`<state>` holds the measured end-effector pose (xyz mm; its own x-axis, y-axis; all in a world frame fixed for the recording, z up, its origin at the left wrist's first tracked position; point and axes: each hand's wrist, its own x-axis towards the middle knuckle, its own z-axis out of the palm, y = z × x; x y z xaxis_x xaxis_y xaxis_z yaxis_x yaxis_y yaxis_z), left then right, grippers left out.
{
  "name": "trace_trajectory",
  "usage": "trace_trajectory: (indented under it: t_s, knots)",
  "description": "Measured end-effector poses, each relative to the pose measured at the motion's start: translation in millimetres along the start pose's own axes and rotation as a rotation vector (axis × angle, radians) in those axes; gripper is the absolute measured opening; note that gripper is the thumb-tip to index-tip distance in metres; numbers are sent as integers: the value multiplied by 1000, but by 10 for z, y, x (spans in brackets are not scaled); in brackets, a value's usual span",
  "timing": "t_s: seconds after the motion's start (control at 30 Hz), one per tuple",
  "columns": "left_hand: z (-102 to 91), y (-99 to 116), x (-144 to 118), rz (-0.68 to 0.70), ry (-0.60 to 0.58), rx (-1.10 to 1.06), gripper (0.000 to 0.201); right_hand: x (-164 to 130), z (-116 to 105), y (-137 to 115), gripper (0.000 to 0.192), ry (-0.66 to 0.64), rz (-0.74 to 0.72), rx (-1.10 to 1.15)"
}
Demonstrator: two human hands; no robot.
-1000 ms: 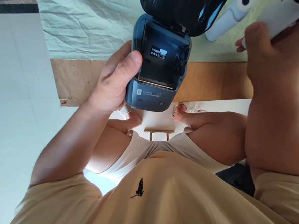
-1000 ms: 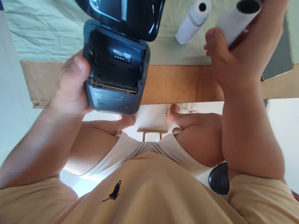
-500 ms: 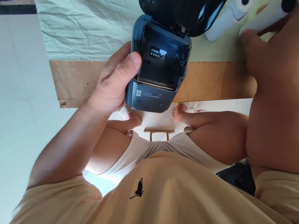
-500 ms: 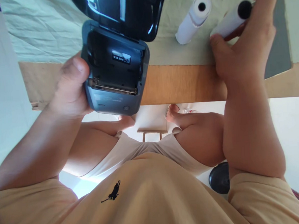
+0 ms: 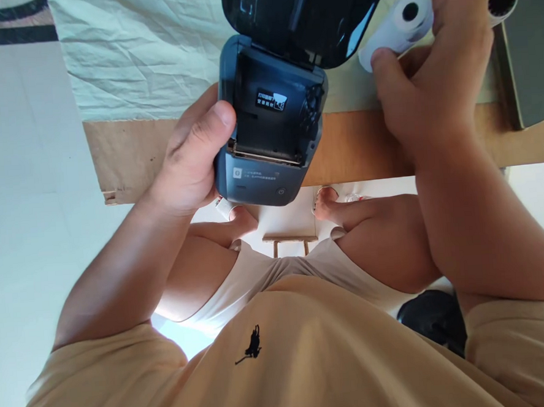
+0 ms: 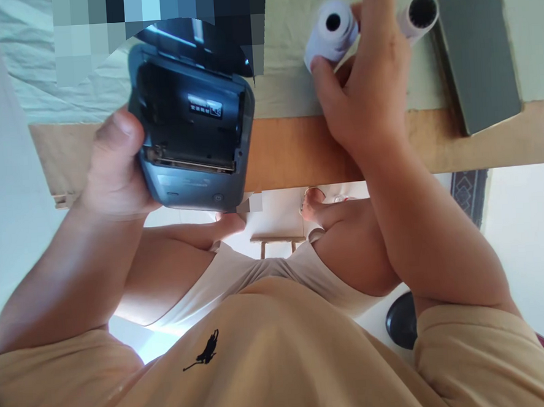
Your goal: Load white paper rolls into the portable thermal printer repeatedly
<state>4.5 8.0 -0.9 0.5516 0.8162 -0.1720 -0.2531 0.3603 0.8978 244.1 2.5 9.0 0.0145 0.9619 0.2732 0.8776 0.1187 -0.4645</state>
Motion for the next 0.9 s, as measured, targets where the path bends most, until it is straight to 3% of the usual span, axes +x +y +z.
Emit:
trace_trajectory:
  t_s: [0.07, 0.27, 0.33, 0.47, 0.7, 0.9]
  knots:
    - [-5, -3, 7, 27, 7, 3, 37, -12, 21, -30, 38, 62, -22, 22]
    - [20, -23, 19, 138, 38, 32, 32, -113, 64, -132, 27, -63, -184, -47]
    - [25, -28, 16, 147, 48, 27, 31, -105, 80, -120, 28, -47, -215, -121]
    - [10, -24, -5, 109, 29, 24, 32, -79, 84, -79, 27, 8, -200, -182]
    - [9, 40, -63, 13, 33, 37, 33, -133, 50, -60, 36, -88, -231, -152]
    - [17, 25, -40, 27, 27, 18, 37, -110, 88, -59, 32, -17, -176, -36]
